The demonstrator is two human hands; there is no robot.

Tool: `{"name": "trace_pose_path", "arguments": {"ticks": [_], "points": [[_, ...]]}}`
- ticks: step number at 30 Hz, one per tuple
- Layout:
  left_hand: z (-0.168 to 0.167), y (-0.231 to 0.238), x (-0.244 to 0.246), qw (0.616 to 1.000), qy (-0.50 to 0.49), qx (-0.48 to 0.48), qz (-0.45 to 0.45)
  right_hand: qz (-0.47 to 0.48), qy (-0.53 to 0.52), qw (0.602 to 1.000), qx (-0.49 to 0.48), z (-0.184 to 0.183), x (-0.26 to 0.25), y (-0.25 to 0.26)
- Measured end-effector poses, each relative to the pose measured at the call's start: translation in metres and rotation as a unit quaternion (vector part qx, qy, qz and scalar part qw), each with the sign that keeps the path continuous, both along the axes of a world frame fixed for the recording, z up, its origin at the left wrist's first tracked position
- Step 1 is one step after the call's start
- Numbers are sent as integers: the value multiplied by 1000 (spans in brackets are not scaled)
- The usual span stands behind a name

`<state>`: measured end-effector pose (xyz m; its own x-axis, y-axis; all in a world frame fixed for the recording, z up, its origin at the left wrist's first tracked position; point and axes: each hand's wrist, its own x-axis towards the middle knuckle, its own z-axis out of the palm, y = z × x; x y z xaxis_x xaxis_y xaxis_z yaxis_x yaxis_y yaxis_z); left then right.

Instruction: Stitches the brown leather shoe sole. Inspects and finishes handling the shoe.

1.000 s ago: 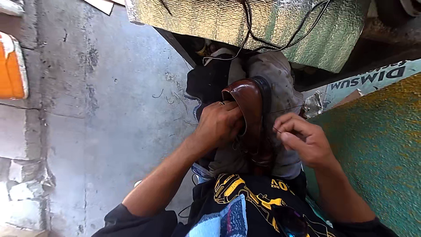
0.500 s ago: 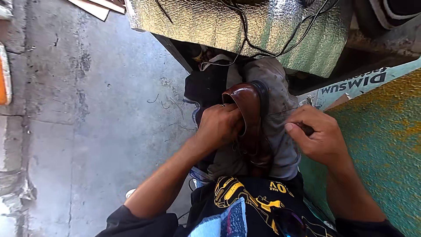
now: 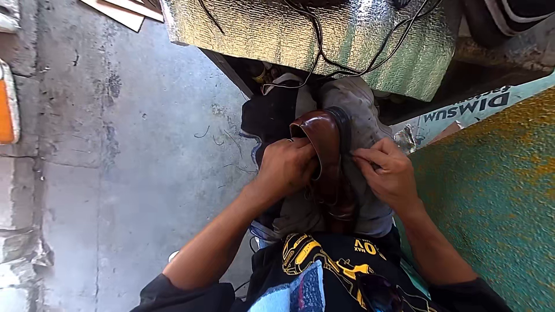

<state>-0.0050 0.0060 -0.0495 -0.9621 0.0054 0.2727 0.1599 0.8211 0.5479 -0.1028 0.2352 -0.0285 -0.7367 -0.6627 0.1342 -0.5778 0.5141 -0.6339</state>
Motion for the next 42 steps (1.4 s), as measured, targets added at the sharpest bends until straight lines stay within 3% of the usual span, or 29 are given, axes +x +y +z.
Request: {"name": "trace_pose_path", "arguments": {"ticks": [2,4,7,9,13,16,21,26,31,34,42], "points": [[0,-1,0,1000,1,0,-3,68,-117,988,-77,12,-5,19],[0,-2,2,1000,0,0,-6,115,-137,982,-57,11,-11,49],[0,-6,1,1000,-5,-1,-15,29,-60,988,139,-9,-28,96],[0,-4,1,1000,-7,1,-17,-61,-31,982,176,-8,-22,99],[7,-5,0,998,-25,-33,-41,-50,-37,998,8,14,25,32],[17,-17,6,992,-54,-85,-70,-24,-29,999,4,-2,36,0],[24,-62,42,989,-108,-96,10,-30,-39,999,7,-13,38,2],[9,-86,66,986,-122,-92,61,-17,-44,999,-5,-16,36,5],[4,-85,66,989,-115,-72,65,35,-174,984,-22,-4,17,20],[0,-84,65,990,-114,-65,59,56,-225,969,-90,2,7,34],[-12,-112,67,979,-183,-56,71,-3,-171,979,-112,-18,9,42]]}}
